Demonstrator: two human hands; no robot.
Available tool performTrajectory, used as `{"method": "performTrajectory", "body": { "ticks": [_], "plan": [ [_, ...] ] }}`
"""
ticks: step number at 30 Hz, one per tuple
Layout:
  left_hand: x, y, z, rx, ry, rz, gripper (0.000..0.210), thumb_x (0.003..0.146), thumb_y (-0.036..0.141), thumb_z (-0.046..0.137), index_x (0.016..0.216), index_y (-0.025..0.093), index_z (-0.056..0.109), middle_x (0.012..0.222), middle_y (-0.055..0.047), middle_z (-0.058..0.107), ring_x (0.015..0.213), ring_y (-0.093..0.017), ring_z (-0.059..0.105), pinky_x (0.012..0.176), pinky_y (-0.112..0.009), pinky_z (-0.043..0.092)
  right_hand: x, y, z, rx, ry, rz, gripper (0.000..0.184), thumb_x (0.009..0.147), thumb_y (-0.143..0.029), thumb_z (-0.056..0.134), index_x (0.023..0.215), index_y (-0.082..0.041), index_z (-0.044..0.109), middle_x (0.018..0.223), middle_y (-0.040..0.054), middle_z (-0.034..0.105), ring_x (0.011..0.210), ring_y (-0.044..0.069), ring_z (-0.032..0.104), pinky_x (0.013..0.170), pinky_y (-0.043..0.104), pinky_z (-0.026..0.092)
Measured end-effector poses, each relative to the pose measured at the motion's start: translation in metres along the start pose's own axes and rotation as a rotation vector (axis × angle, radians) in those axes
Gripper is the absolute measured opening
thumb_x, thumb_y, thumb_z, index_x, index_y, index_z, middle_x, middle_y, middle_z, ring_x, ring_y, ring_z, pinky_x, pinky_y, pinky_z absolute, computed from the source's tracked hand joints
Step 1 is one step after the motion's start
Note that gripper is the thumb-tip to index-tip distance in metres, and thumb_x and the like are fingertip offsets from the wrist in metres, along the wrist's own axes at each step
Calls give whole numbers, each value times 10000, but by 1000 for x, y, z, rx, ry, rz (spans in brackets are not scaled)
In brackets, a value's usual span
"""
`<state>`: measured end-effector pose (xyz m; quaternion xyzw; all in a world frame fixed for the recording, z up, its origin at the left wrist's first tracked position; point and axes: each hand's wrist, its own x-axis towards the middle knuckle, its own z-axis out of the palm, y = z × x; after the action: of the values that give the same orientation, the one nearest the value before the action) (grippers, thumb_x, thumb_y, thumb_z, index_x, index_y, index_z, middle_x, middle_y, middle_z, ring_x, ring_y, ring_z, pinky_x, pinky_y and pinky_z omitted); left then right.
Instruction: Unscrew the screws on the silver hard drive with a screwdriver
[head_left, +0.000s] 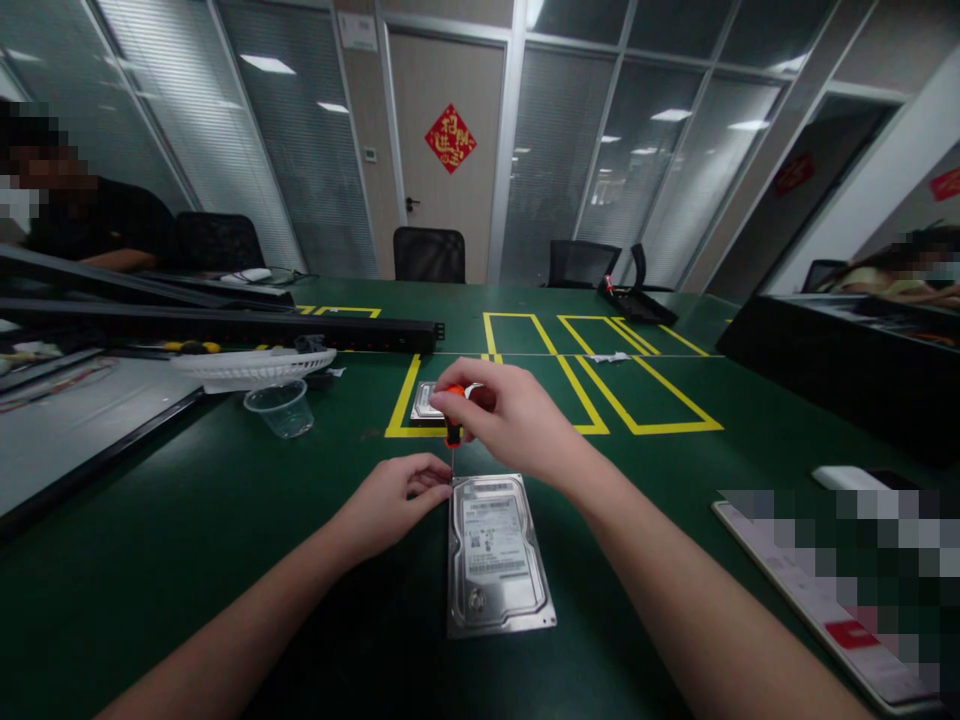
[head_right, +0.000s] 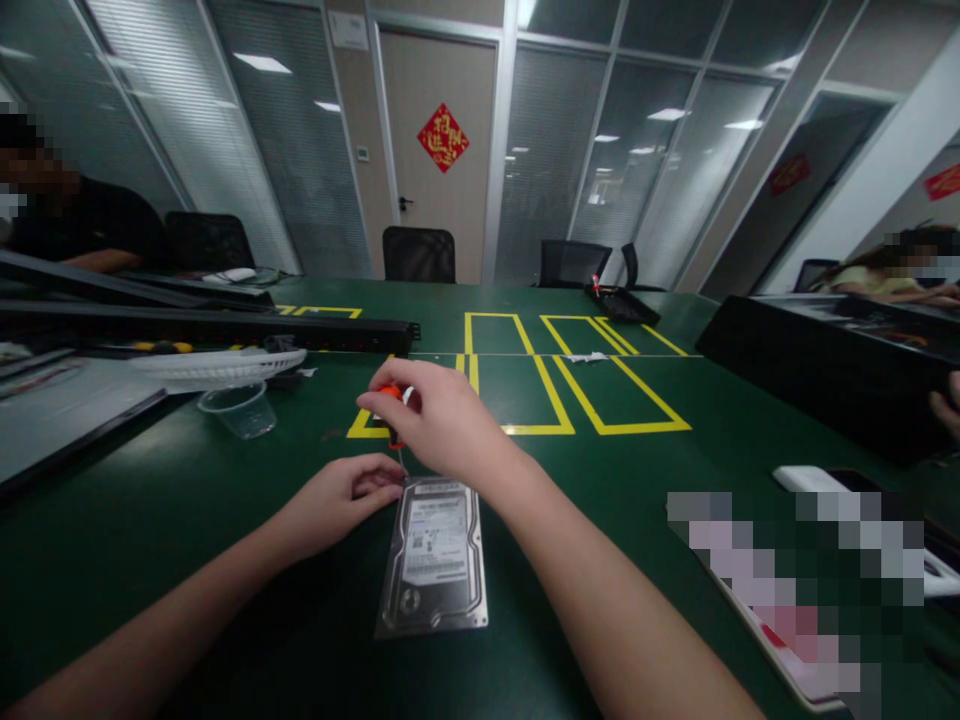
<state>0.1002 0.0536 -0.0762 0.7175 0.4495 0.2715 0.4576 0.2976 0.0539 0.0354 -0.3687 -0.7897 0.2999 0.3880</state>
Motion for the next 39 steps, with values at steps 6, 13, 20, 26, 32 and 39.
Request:
{"method": "performTrajectory", "body": {
  "ticks": [6,13,20,26,32,39],
  "plan": [
    [2,-4,0,-7,1,3,219,891,335,700,1047,183,725,1037,-70,812,968,-239,780,892,-360,617,1,-1,0,-35,21,23,200,1032,-292,506,1022,-209,687,874,19,711,731,142,648,673,272,472],
    [1,-2,-1,5,-13,3,220,902,328,688,1061,181,724,1045,-68,811,989,-242,780,903,-365,610,-1,0,0,-110,69,21,120,987,-299,563,987,-210,644,770,-8,652,653,131,579,619,272,416],
    [0,0,-1,-4,-14,4,204,902,311,689,1048,171,720,1033,-72,807,978,-243,777,891,-363,609,0,-1,0,-51,36,-30,141,988,-363,632,978,-223,644,913,-4,679,689,110,577,656,262,440],
    [1,-3,-1,-11,-6,9,212,896,315,698,1050,170,718,1039,-79,811,981,-249,776,900,-381,608,0,0,0,0,25,12,184,1031,-335,535,970,-212,656,794,-6,681,682,128,636,658,267,459],
    [1,-3,-1,18,-6,3,222,909,315,683,1069,165,719,1050,-82,806,972,-240,770,884,-370,605,0,1,0,-96,93,32,144,976,-315,601,874,-214,587,709,-22,629,612,120,572,593,256,411],
    [0,-2,0,5,-8,3,226,895,307,691,1059,154,723,1031,-83,804,964,-242,770,872,-367,601,0,-2,0,-28,29,-10,187,1022,-368,573,967,-214,663,865,-7,662,665,111,603,642,260,459]
  ]
}}
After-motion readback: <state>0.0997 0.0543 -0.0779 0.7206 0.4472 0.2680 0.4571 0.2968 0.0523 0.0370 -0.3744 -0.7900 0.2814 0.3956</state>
